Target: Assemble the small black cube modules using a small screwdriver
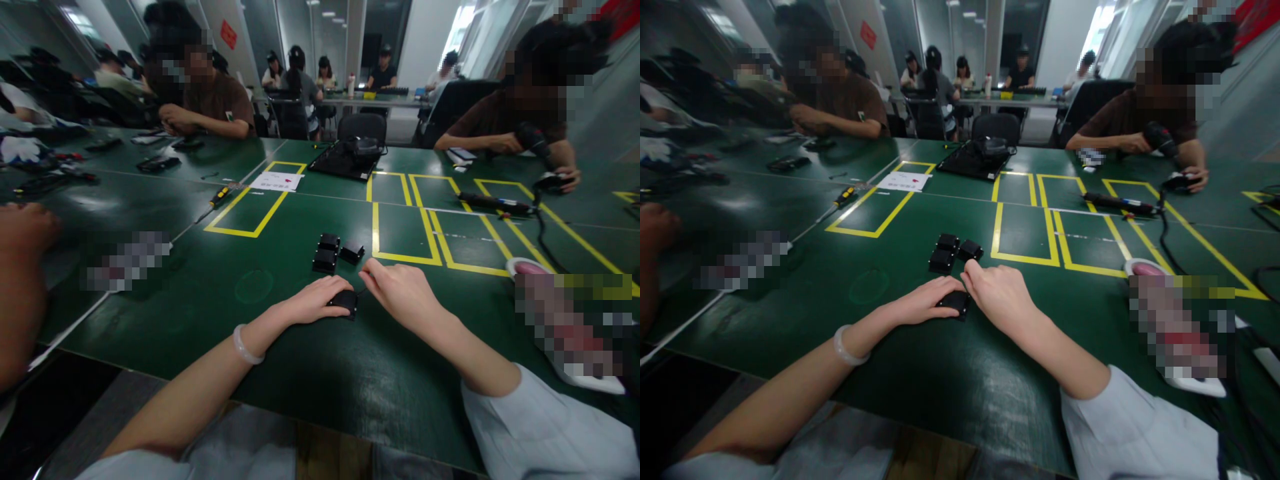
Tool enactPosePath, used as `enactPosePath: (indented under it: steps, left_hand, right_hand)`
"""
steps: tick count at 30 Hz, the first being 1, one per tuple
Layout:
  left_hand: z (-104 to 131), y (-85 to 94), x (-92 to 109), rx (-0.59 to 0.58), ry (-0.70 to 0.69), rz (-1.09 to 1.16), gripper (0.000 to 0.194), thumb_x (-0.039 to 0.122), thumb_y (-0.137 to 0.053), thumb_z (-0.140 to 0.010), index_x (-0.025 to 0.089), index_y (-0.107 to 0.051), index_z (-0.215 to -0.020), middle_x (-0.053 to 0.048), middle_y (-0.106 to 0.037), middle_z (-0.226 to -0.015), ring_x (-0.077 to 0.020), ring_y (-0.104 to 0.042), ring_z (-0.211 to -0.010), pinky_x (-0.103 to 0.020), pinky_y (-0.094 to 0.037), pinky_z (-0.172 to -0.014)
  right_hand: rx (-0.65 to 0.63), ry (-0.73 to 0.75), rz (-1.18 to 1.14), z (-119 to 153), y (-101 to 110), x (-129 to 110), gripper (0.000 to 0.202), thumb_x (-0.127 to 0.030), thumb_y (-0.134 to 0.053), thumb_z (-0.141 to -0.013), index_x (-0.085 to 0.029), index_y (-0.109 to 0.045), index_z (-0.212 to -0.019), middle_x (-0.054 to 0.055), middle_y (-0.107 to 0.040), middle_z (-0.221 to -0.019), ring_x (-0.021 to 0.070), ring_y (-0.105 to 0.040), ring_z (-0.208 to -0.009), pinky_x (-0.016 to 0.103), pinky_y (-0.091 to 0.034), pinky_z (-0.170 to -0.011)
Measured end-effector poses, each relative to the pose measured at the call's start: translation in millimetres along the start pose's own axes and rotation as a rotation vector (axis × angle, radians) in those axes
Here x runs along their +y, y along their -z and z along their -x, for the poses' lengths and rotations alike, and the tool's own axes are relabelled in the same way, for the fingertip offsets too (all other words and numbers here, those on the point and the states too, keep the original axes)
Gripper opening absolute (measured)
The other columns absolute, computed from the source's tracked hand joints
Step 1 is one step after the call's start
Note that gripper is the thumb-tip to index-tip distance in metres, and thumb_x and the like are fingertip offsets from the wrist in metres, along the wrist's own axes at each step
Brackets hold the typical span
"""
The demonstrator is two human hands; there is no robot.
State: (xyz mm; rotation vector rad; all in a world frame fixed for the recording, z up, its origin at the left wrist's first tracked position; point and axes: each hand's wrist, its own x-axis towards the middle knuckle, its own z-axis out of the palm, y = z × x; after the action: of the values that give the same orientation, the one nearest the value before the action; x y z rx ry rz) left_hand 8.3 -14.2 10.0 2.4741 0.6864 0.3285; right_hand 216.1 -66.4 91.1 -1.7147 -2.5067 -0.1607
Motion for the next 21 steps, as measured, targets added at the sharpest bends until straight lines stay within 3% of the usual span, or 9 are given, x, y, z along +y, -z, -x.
enactPosePath:
  steps: [5, 9, 14, 21]
  left_hand:
    - [0.3, -1.1, -0.9, 0.011, 0.001, 0.001, 0.04, 0.048, -0.056, -0.093, 0.021, -0.053, -0.122, -0.009, -0.058, -0.119, -0.0254, -0.055, -0.11, -0.037, -0.043, -0.097]
    - [0.6, -1.9, -1.9, 0.008, 0.0, -0.004, 0.041, 0.049, -0.056, -0.093, 0.022, -0.052, -0.124, -0.009, -0.057, -0.121, -0.0255, -0.055, -0.11, -0.038, -0.042, -0.098]
    - [0.4, -1.4, -1.6, 0.002, 0.003, -0.009, 0.045, 0.048, -0.057, -0.093, 0.021, -0.05, -0.129, -0.01, -0.058, -0.121, -0.026, -0.055, -0.111, -0.038, -0.042, -0.098]
    - [0.4, -0.3, 0.0, 0.003, 0.006, 0.002, 0.04, 0.049, -0.056, -0.093, 0.021, -0.053, -0.122, -0.01, -0.058, -0.12, -0.0258, -0.055, -0.11, -0.038, -0.043, -0.098]
  right_hand:
    - [0.013, 0.014, -0.089, 1.0, -1.5, -0.3, 0.026, -0.028, -0.032, -0.099, -0.018, -0.05, -0.115, 0.004, -0.072, -0.077, 0.0188, -0.066, -0.065, 0.027, -0.023, -0.052]
    - [0.011, 0.036, -0.12, 2.3, 0.7, 0.2, 0.021, -0.026, -0.034, -0.098, -0.018, -0.051, -0.106, 0.003, -0.072, -0.08, 0.0179, -0.066, -0.067, 0.027, -0.024, -0.053]
    - [-0.013, 0.011, -0.053, 0.6, -0.7, 0.6, 0.031, -0.039, -0.03, -0.102, -0.019, -0.053, -0.099, 0.004, -0.072, -0.076, 0.0204, -0.067, -0.066, 0.028, -0.021, -0.052]
    - [0.011, 0.032, -0.146, 1.3, 0.5, 0.6, 0.021, -0.026, -0.033, -0.099, -0.019, -0.051, -0.105, 0.004, -0.072, -0.087, 0.0171, -0.066, -0.07, 0.027, -0.024, -0.054]
